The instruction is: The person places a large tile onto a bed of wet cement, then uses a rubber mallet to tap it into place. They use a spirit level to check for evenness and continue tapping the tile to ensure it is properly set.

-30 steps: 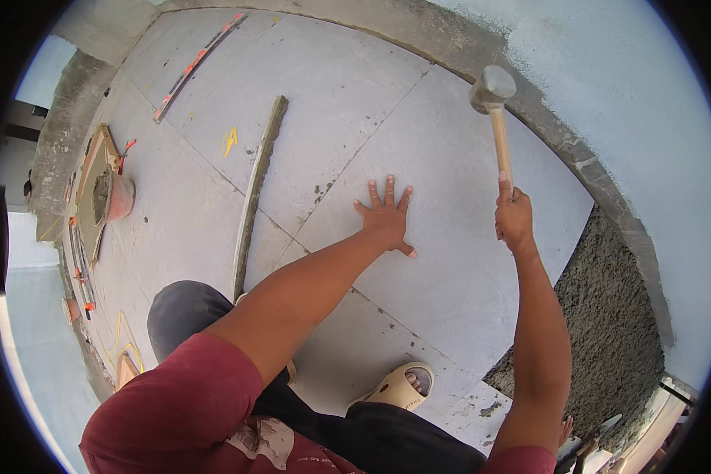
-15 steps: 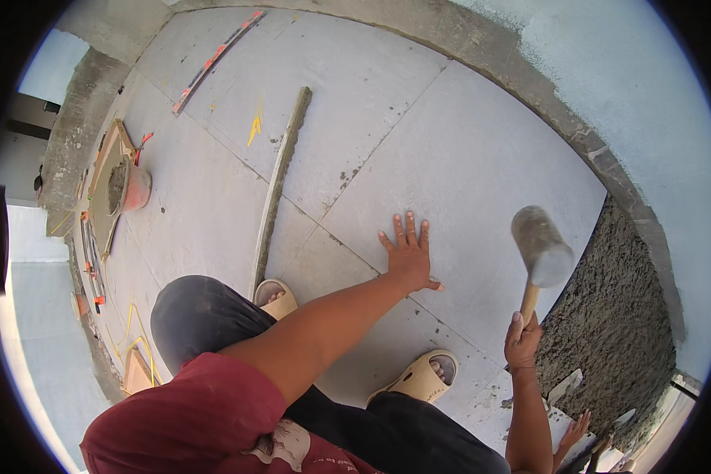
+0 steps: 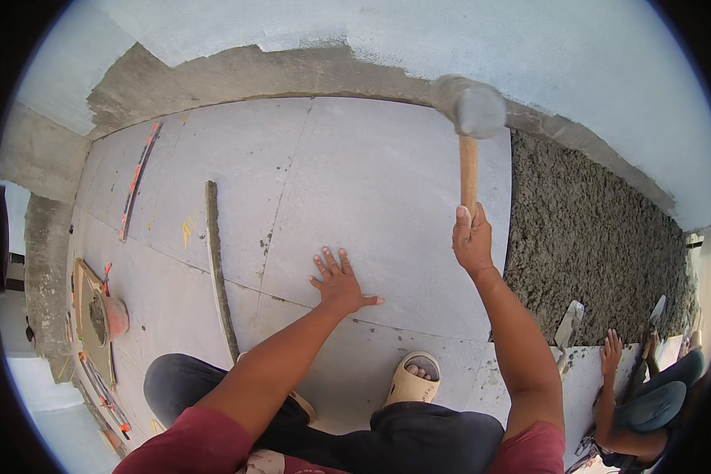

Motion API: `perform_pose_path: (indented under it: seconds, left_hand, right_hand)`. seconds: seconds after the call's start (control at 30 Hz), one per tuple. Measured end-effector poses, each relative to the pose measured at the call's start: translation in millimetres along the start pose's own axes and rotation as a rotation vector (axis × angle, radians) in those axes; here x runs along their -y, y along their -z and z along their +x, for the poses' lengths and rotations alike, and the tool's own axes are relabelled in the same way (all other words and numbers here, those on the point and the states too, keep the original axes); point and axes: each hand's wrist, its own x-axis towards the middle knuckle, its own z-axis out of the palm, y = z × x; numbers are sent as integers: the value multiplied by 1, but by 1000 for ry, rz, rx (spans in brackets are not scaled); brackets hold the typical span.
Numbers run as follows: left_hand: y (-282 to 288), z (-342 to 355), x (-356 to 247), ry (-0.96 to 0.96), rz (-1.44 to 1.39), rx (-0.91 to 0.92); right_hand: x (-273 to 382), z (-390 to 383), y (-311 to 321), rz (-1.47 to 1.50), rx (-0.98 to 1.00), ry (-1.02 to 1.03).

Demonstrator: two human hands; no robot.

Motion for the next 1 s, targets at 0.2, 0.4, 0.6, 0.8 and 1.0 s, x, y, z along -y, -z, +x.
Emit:
perform_pose_path:
  seconds: [0.2, 0.4, 0.6, 0.8, 1.0]
  left_hand:
    - [-8, 6, 6, 78, 39, 6]
    - [-10, 3, -12, 60, 47, -22]
    - [-8, 11, 0, 112, 72, -72]
    - [17, 23, -29, 41, 232, -78]
    - [87, 73, -59, -6, 282, -180]
  right_hand:
    - [54, 39, 23, -166, 148, -298]
    - [36, 12, 62, -166, 19, 130]
    - [-17, 14, 59, -503, 198, -281]
    - [11, 7, 59, -33, 146, -295]
    - [-2, -31, 40, 481, 197, -727]
